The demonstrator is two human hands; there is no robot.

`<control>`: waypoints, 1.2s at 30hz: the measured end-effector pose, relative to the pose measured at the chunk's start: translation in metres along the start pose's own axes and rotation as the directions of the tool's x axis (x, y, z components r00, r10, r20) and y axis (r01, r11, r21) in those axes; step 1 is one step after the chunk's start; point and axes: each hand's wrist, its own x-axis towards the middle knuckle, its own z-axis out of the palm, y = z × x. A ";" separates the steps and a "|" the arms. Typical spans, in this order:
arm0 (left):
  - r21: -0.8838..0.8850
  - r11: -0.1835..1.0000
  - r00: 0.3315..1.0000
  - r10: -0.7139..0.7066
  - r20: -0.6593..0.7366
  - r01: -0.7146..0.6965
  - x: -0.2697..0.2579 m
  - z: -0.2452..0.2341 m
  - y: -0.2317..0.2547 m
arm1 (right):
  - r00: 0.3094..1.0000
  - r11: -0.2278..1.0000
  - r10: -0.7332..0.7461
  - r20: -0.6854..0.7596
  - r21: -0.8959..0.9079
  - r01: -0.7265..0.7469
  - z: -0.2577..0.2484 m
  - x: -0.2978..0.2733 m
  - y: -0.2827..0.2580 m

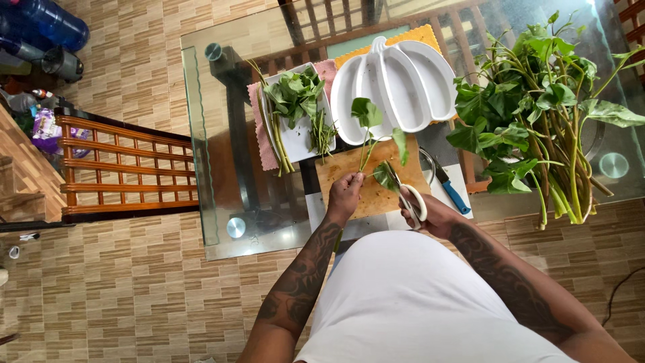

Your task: The person uses scissors to trim leaves and stems from a bunch of green leafy plants on a glass table. They place trimmed leaves and stems into a white divided plate and a square dish while working over a wooden cutting board.

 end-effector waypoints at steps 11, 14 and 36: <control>0.031 0.999 1.000 0.022 -0.014 -0.021 -0.013 -0.004 0.014 | 0.987 0.991 -0.131 0.089 0.052 0.127 0.002 -0.006 -0.027; 0.047 0.999 1.000 0.019 0.002 -0.020 -0.017 -0.003 0.019 | 0.989 0.983 -0.136 0.058 0.135 0.128 0.004 0.000 -0.037; 0.094 0.995 0.997 -0.039 0.070 0.032 -0.035 0.004 0.034 | 0.992 0.980 -0.118 -0.050 0.157 0.124 -0.002 0.008 -0.028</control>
